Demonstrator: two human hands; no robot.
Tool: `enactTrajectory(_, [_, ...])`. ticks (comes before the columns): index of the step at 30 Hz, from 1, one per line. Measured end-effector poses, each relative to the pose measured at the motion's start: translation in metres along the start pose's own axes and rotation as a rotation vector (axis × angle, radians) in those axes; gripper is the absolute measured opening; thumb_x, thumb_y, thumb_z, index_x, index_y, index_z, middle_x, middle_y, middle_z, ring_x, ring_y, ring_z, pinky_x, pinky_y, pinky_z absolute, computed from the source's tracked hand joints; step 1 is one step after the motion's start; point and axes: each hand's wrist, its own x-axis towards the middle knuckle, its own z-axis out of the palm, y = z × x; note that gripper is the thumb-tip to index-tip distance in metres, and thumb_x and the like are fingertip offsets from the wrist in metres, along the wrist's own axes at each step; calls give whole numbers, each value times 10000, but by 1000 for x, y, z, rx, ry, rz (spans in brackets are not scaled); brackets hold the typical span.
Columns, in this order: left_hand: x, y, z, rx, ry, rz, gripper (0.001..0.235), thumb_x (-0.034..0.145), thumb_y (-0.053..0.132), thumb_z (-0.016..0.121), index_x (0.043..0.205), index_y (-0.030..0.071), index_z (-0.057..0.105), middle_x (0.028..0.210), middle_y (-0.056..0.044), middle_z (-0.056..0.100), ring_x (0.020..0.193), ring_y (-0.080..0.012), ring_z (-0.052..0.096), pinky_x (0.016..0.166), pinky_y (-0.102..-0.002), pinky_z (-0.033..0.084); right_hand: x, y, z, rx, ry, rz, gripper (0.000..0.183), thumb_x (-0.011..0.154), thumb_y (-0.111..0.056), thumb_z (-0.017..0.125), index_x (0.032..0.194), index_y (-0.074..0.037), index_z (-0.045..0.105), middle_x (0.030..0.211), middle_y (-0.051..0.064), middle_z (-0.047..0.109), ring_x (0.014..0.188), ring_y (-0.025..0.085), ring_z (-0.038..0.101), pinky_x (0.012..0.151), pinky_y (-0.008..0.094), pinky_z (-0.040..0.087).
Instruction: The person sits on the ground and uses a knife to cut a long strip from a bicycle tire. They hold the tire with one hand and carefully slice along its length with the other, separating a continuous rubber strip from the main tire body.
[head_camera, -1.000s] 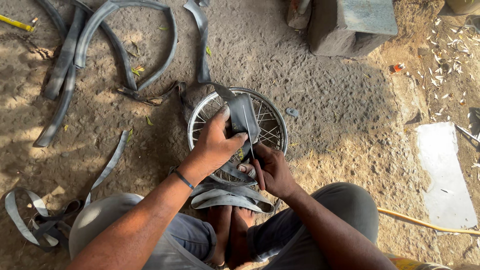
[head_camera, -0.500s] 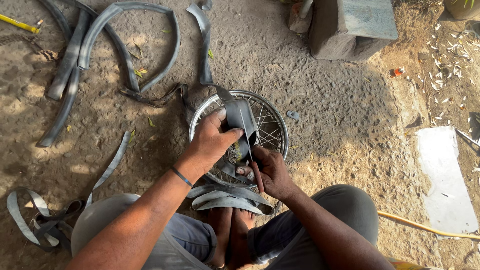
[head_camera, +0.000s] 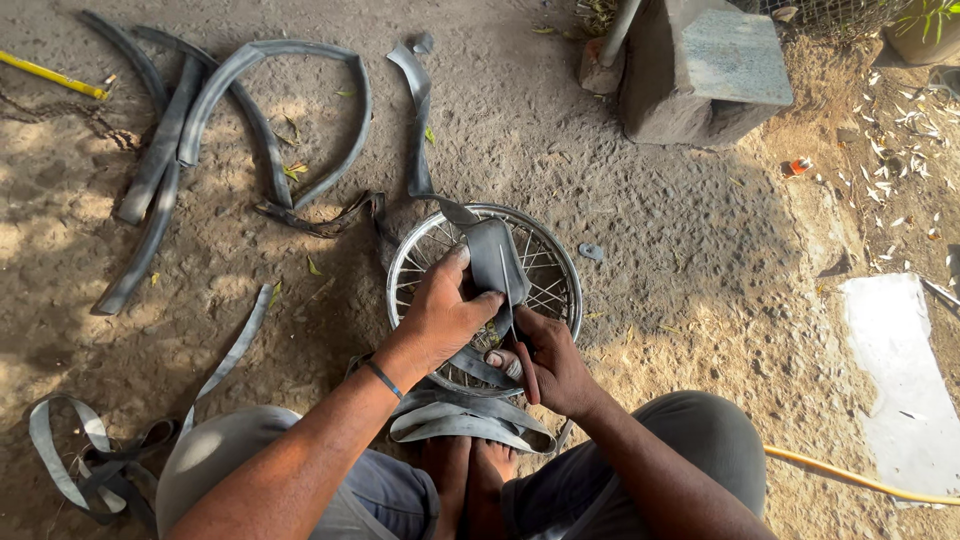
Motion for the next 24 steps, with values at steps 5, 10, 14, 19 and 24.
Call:
enactTrajectory(5, [2, -5, 6, 9, 3, 19, 360, 826, 15, 718, 1161, -20, 591, 1052, -92, 697, 969, -141, 662, 843, -310, 565, 1, 5, -2, 9, 32, -72, 458, 926, -400, 764, 995, 30, 623, 762, 80, 616, 682, 137, 570, 612, 331, 491])
enactTrajectory(10, [5, -7, 4, -142, 9, -37, 325, 851, 17, 693, 1165, -19, 616, 1047, -77, 711, 951, -130, 661, 827, -301, 563, 1, 8, -1, 17, 17, 9, 418, 894, -363, 792, 952, 27, 655, 730, 88, 635, 659, 142, 573, 601, 331, 498])
enactTrajectory(14, [8, -2, -1, -197, 33, -59, 285, 876, 14, 677, 1158, -25, 652, 1039, -66, 714, 922, -114, 669, 809, -282, 575, 2, 6, 2, 85, -2, 73, 388, 926, -339, 744, 1058, 18, 665, 820, 66, 695, 687, 138, 641, 638, 310, 538])
enactTrajectory(19, [4, 0, 1, -170, 28, -16, 334, 872, 17, 673, 1198, -20, 611, 1036, -56, 696, 912, -98, 633, 795, -277, 561, 0, 0, 6, 284, -9, 24, 358, 931, -266, 785, 1068, 33, 645, 832, 86, 662, 766, 125, 597, 674, 311, 538])
enactTrajectory(24, [6, -7, 7, -165, 57, 109, 345, 872, 23, 682, 1197, -66, 608, 1051, -89, 688, 936, -118, 629, 822, -290, 557, 2, 2, 2, 84, 39, 85, 366, 897, -292, 781, 1000, 32, 646, 787, 77, 668, 684, 131, 576, 612, 322, 493])
